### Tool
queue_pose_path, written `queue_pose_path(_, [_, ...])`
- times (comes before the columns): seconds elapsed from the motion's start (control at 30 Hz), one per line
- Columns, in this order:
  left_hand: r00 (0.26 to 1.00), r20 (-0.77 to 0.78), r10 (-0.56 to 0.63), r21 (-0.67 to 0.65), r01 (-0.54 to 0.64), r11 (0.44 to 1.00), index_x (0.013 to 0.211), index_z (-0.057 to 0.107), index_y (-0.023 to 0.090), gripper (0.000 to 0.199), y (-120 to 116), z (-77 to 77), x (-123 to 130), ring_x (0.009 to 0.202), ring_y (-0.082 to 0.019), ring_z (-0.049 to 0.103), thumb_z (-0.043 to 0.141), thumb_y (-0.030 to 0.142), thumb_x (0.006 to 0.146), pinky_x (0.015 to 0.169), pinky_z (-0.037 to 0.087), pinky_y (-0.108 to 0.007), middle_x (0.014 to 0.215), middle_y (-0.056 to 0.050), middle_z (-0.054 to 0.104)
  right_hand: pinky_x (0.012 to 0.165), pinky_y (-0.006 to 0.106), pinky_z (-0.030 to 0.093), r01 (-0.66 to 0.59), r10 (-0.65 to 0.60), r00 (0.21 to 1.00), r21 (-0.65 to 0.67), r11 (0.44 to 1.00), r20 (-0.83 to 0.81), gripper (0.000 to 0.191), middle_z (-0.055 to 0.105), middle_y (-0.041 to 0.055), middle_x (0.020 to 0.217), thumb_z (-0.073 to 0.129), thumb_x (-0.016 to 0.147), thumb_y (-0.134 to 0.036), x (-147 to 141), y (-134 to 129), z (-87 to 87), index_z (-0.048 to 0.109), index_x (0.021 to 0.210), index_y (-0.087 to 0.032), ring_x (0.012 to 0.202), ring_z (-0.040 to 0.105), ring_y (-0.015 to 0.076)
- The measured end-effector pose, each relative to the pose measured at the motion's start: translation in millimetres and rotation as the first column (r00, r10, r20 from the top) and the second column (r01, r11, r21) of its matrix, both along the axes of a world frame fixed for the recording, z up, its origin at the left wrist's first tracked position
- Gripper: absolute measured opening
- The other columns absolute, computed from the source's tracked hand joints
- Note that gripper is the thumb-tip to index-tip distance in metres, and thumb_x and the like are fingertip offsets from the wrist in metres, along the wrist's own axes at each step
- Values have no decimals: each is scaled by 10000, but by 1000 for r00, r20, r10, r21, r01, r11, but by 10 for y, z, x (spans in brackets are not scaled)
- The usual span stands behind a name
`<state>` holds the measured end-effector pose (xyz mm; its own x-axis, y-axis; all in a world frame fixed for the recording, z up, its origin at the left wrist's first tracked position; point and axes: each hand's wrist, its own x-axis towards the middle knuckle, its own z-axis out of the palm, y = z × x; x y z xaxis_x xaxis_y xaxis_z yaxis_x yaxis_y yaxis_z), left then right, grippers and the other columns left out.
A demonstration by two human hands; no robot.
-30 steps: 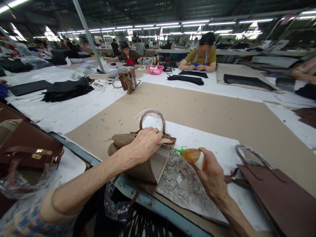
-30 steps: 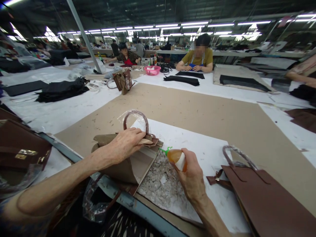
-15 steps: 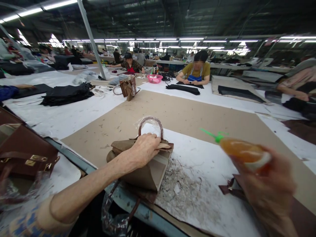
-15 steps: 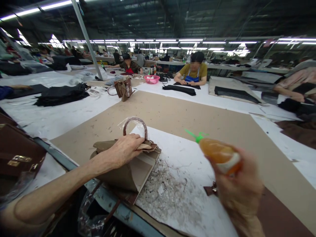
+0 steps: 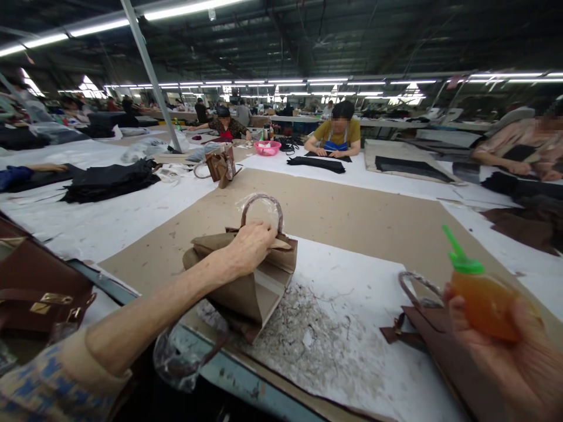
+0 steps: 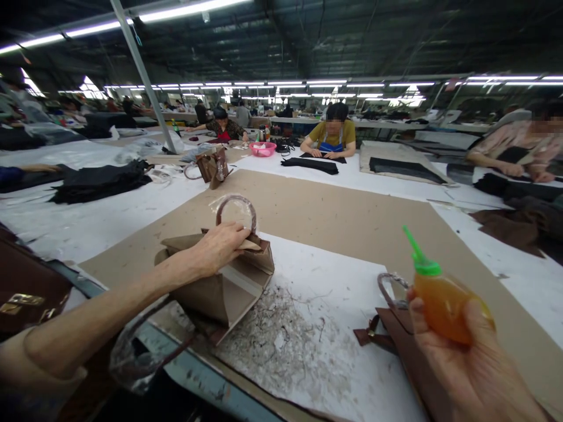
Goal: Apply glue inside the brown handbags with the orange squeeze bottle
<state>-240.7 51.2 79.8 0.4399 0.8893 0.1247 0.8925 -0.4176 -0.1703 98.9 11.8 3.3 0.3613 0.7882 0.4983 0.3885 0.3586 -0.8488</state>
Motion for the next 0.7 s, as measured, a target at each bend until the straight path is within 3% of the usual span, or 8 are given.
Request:
queue_pose_path(0.1, [982, -170, -85, 90, 102, 991, 938, 530, 95, 185, 154, 186, 69, 867, -250, 519, 541, 111, 754, 775, 405, -366, 921, -112, 574, 1067, 414, 269, -97, 47, 938, -130, 987, -342, 537, 357, 135, 1377, 324, 940, -480, 26, -77, 16, 281, 1412, -226, 1166, 424, 330])
queue_pose_path(0.2, [928, -328, -177, 170, 242, 955, 935, 569, 57, 186, 210, 154, 249, 870, -262, 514, 490, 81, 769, 776, 395, -393, 905, -142, 583, 1039, 372, 314, -173, 30, 826, -204, 964, -563, 543, 381, 128, 1366, 441, 908, -485, 143, -99, -4, 349, 1386, -244, 1140, 457, 325])
queue_pose_path(0.27, [888, -400, -227, 215, 331, 919, 941, 595, 36, 227, 140, -55, 390, 886, -272, 522, 409, 96, 825, 790, 391, -424, 907, -168, 594, 981, 348, 385, -221, 19, 762, -232, 947, -647, 516, 405, 122, 1351, 488, 897, -464, 234, -94, -36, 380, 1365, -277, 1121, 478, 319])
queue_pose_path(0.33, [844, -450, -292, 225, 424, 877, 966, 614, 34, 272, -25, -379, 503, 922, -280, 529, 385, 109, 840, 834, 381, -461, 964, -185, 604, 937, 341, 426, -262, 23, 724, -245, 933, -689, 514, 425, 124, 1336, 517, 888, -447, 297, -92, -68, 378, 1360, -297, 1110, 488, 320])
queue_pose_path(0.47, [825, -458, -332, 286, 490, 824, 1099, 599, 126, 363, -434, -976, 587, 1161, -226, 447, 357, 96, 830, 1030, 298, -424, 1201, -97, 564, 980, 394, 387, -294, 18, 718, -279, 914, -695, 515, 460, 145, 1295, 519, 882, -462, 298, -116, -110, 386, 1348, -284, 1074, 515, 333])
queue_pose_path(0.53, [827, -427, -365, 292, 508, 810, 1152, 568, 102, 387, -553, -1092, 598, 1206, -217, 418, 374, 104, 816, 1068, 274, -393, 1245, -96, 539, 1012, 436, 334, -284, -4, 706, -288, 915, -708, 502, 482, 130, 1273, 527, 875, -469, 271, -125, -137, 388, 1333, -315, 1044, 537, 330])
queue_pose_path(0.63, [871, -300, -390, 237, 464, 853, 1106, 581, 68, 342, -616, -1102, 650, 1204, -244, 421, 446, 147, 802, 1063, 286, -400, 1226, -122, 547, 1027, 472, 283, -270, -24, 685, -284, 920, -728, 466, 515, 104, 1245, 532, 864, -486, 267, -107, -225, 413, 1292, -345, 1029, 545, 325])
queue_pose_path(0.7, [883, -178, -434, 166, 461, 872, 944, 630, 101, 218, -649, -1114, 701, 1123, -246, 488, 505, 190, 789, 976, 379, -392, 1104, -109, 613, 975, 504, 362, -245, 63, 803, -233, 941, -593, 380, 567, 104, 1178, 461, 896, -482, 305, -69, -319, 456, 1249, -344, 1013, 553, 325])
